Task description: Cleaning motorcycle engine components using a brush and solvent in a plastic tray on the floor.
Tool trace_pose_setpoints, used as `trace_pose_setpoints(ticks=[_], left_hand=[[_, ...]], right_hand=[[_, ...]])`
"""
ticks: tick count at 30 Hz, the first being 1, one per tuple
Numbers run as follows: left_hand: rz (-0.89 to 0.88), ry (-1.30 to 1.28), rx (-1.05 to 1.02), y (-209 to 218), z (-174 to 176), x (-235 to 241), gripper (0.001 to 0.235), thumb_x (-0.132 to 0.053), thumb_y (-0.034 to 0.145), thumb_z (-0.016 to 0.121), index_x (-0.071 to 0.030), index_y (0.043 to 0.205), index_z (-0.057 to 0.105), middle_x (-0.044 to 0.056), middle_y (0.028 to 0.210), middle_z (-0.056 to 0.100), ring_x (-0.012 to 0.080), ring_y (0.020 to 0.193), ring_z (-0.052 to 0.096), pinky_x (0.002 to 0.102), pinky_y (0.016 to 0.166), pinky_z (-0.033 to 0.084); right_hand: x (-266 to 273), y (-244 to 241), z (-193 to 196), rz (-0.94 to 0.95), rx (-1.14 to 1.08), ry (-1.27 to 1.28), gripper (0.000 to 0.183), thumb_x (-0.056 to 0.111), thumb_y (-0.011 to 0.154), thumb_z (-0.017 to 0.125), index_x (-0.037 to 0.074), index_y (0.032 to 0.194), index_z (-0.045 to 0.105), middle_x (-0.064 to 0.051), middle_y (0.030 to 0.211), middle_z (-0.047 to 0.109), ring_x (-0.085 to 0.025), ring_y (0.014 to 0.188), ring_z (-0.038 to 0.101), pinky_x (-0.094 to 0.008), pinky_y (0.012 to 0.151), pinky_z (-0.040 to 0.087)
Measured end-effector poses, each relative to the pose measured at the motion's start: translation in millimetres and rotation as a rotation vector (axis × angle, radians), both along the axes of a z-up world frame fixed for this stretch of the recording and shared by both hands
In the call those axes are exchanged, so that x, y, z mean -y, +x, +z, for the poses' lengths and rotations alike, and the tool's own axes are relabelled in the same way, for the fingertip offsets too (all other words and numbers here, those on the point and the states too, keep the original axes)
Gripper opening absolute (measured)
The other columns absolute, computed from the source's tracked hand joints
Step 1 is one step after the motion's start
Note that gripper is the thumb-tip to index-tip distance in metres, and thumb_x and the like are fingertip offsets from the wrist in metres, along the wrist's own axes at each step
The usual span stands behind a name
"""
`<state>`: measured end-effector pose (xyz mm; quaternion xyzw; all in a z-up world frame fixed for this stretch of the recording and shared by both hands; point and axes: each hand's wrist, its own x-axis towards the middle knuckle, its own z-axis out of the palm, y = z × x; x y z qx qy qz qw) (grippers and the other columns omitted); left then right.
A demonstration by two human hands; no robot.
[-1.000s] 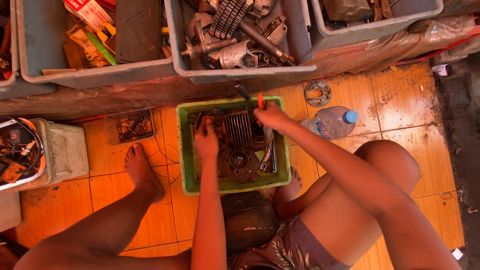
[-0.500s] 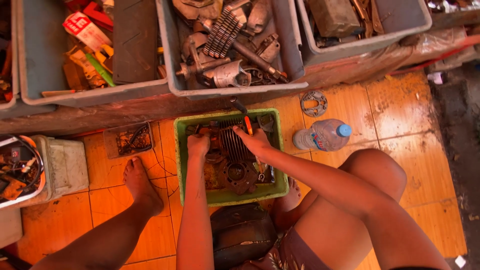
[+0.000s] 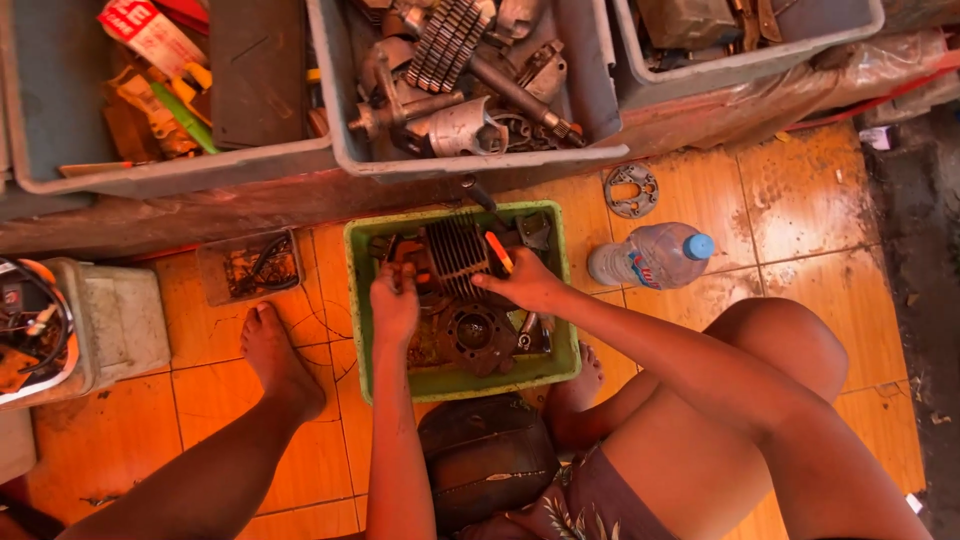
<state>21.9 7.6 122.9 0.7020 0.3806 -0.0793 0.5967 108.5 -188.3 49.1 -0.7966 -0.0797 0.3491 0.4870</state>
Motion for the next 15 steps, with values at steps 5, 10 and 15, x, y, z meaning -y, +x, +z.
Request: trace_pose_setpoints(ticks=[5, 10, 15], left_hand=[[-0.083, 0.013, -0.062, -8, -14, 3, 0.067, -0.036, 0.109, 0.049, 0.013, 0.152, 0.034, 0.032, 0.159, 0.032, 0.0391, 0.152, 0.028, 0.052, 0.125, 0.026], [-0.089, 0.023, -0.12, -19, -21, 2, 0.067, -0.039, 0.108, 0.049, 0.009, 0.154, 0.036, 0.027, 0.16, 0.036, 0.0333, 0.151, 0.032, 0.048, 0.124, 0.03], [-0.043, 0.107, -0.112, -23, -33, 18, 0.07, -0.046, 0.11, 0.046, 0.012, 0.149, 0.043, 0.03, 0.151, 0.047, 0.0372, 0.143, 0.044, 0.049, 0.116, 0.042]], right_hand=[[19, -23, 10, 0.036, -0.095, -0.047, 0.05, 0.044, 0.08, 0.088, 0.011, 0.063, 0.055, 0.0, 0.055, 0.047, -0.012, 0.046, 0.042, -0.024, 0.046, 0.038], [30, -18, -19, 0.071, -0.084, -0.032, 0.048, 0.042, 0.082, 0.088, 0.008, 0.065, 0.06, -0.004, 0.056, 0.051, -0.012, 0.049, 0.044, -0.026, 0.049, 0.036], [28, 25, 20, 0.603, 0.007, -0.309, 0.049, 0.049, 0.098, 0.064, 0.005, 0.078, 0.066, -0.006, 0.063, 0.058, -0.018, 0.051, 0.047, -0.033, 0.053, 0.041]])
